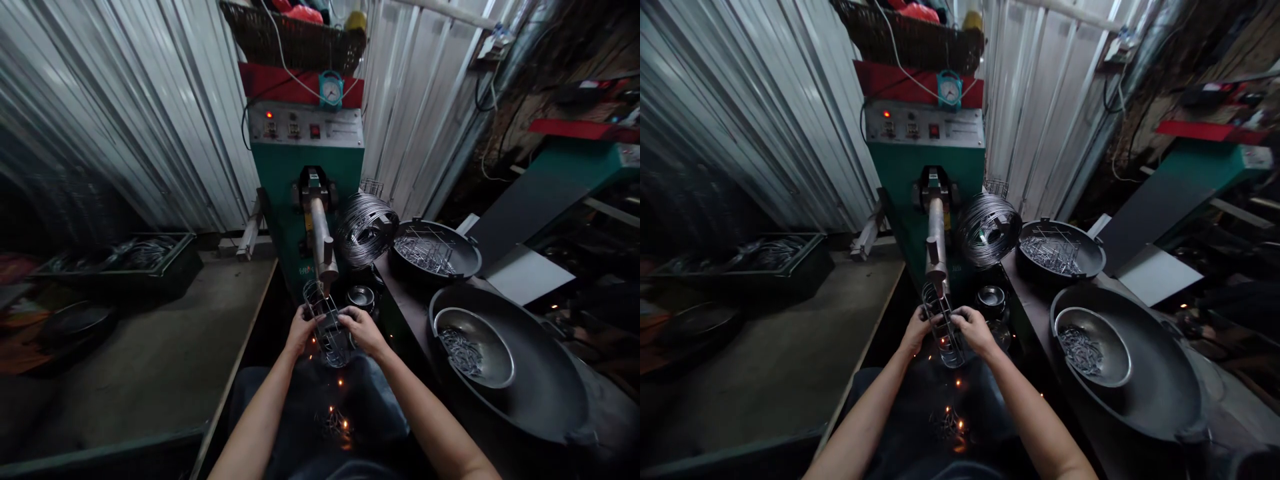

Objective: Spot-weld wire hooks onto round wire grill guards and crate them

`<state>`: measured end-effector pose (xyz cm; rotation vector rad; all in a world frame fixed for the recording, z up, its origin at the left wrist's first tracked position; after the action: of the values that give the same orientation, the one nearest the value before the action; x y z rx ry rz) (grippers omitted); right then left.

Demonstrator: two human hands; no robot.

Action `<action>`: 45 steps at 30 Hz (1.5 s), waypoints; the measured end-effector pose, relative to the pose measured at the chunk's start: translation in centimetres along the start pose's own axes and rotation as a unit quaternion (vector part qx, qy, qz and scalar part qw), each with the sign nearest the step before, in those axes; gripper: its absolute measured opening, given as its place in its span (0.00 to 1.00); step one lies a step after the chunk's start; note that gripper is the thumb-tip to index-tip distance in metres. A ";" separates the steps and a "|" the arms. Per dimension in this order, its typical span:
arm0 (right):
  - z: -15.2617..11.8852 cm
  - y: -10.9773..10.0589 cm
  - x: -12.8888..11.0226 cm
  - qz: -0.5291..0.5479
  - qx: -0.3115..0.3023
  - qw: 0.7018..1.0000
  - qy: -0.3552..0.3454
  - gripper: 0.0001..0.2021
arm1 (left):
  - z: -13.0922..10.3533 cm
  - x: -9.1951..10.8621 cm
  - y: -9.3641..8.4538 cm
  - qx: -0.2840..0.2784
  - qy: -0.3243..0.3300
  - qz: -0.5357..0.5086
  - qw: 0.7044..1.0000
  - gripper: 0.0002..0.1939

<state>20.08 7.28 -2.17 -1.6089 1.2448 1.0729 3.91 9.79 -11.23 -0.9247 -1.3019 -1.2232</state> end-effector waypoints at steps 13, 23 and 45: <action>-2.4 -0.9 2.7 0.027 -0.039 0.998 0.045 0.11 | -1.8 -1.2 0.0 -0.029 -0.032 -0.045 0.998 0.38; 1.1 0.1 -0.9 0.011 0.004 1.000 -0.003 0.12 | -1.4 -2.0 0.3 -0.018 -0.106 -0.101 0.989 0.30; -0.4 -1.1 3.0 0.000 0.002 0.997 0.072 0.15 | -1.3 -2.6 -0.2 -0.007 -0.119 -0.115 0.986 0.28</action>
<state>21.62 6.29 -4.76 -1.7066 1.3410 0.9676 4.28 8.76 -13.96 -0.9737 -1.6280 -1.3279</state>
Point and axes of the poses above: each hand's wrist, its own z-axis towards the middle knuckle, its own y-axis out of the palm, x = y × z, the point moved 9 cm from there along z, towards the middle knuckle, and after that the axes turned 14 degrees about y, right-handed, at the moved point
